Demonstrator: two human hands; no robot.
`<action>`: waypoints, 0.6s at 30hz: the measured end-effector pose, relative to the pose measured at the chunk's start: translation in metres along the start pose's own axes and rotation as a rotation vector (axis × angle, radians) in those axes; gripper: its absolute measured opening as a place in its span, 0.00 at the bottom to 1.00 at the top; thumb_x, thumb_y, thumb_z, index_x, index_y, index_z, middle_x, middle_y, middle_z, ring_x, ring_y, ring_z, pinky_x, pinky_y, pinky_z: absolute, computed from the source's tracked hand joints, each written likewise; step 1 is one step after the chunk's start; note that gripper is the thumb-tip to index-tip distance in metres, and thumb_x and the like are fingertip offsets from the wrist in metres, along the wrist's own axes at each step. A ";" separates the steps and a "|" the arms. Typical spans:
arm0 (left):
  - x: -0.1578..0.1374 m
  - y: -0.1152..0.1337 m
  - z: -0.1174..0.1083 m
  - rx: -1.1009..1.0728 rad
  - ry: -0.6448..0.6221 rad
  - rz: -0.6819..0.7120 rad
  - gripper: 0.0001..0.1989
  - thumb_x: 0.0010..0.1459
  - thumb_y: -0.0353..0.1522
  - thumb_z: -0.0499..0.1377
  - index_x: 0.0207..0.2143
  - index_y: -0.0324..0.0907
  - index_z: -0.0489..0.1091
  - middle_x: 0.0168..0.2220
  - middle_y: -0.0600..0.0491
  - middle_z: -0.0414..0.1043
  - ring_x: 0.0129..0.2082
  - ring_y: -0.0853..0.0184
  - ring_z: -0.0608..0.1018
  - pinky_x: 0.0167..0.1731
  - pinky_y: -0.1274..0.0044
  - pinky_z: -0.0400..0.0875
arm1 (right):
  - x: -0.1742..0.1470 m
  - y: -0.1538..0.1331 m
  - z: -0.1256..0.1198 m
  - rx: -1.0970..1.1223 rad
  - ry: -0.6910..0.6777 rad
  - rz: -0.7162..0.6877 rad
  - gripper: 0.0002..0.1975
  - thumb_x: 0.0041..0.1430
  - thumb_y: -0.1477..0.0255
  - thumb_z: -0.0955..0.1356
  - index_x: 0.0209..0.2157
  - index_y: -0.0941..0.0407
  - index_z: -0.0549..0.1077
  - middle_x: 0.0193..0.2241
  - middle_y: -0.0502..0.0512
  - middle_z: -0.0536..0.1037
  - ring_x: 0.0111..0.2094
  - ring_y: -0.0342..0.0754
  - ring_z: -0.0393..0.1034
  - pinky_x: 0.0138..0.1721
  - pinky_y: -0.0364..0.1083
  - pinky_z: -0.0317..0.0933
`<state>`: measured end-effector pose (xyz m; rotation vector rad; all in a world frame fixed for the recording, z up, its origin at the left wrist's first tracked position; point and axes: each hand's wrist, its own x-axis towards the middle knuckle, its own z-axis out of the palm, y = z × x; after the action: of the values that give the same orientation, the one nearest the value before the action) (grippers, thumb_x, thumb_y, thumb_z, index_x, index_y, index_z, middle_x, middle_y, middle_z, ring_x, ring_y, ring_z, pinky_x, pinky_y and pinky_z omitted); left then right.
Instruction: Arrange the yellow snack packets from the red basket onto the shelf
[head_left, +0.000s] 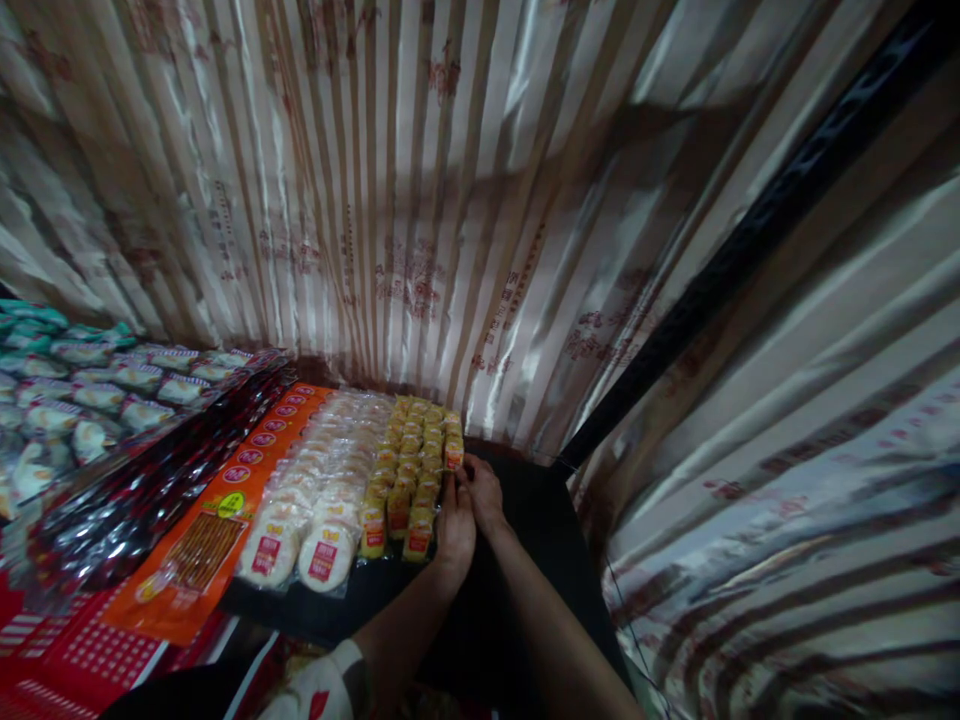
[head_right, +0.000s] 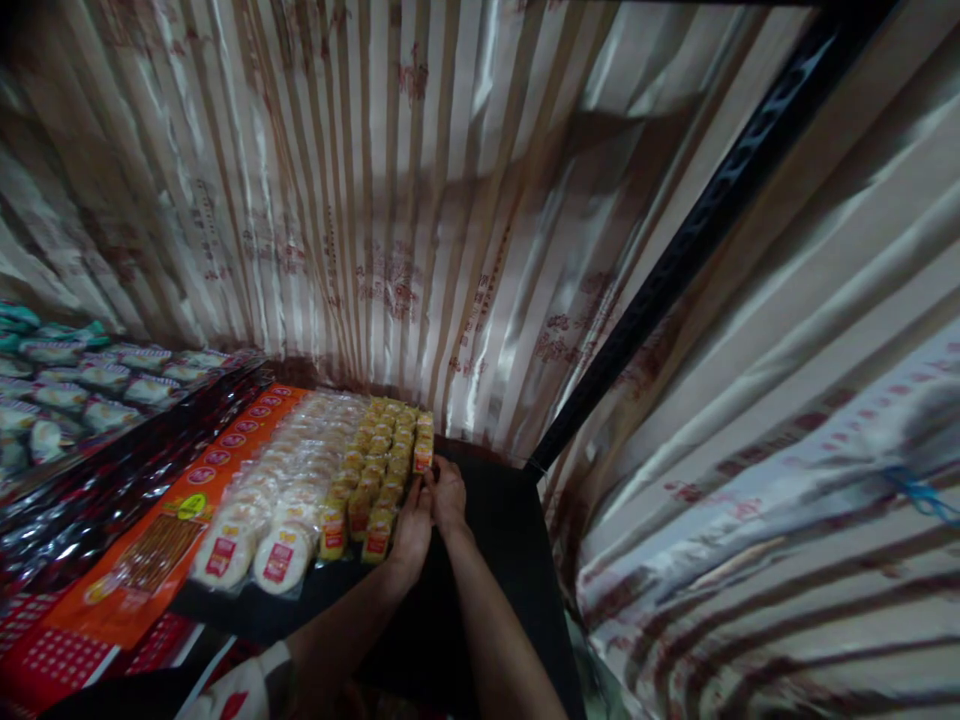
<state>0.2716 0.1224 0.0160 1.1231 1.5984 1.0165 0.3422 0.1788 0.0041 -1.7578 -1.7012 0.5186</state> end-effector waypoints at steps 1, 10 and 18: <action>0.000 0.001 -0.001 0.005 -0.010 -0.005 0.23 0.62 0.31 0.44 0.59 0.37 0.57 0.61 0.46 0.55 0.61 0.64 0.58 0.60 0.78 0.51 | 0.000 0.001 0.002 0.001 0.007 0.011 0.17 0.54 0.70 0.62 0.45 0.58 0.72 0.40 0.58 0.74 0.41 0.49 0.69 0.44 0.45 0.62; 0.009 -0.001 0.005 -0.059 -0.004 -0.062 0.23 0.63 0.32 0.42 0.59 0.39 0.55 0.61 0.48 0.55 0.62 0.68 0.56 0.61 0.78 0.47 | -0.001 0.003 0.010 0.139 0.046 -0.009 0.27 0.52 0.75 0.60 0.56 0.60 0.63 0.49 0.61 0.70 0.46 0.48 0.68 0.51 0.45 0.60; 0.014 -0.002 0.010 -0.085 -0.007 -0.057 0.23 0.64 0.32 0.40 0.60 0.35 0.54 0.62 0.46 0.52 0.63 0.69 0.53 0.61 0.79 0.45 | 0.003 0.007 0.017 0.174 0.038 -0.048 0.25 0.53 0.72 0.61 0.54 0.54 0.65 0.49 0.54 0.73 0.49 0.48 0.66 0.53 0.46 0.58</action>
<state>0.2787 0.1370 0.0087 1.0180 1.5581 1.0320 0.3359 0.1853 -0.0124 -1.5906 -1.6173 0.5901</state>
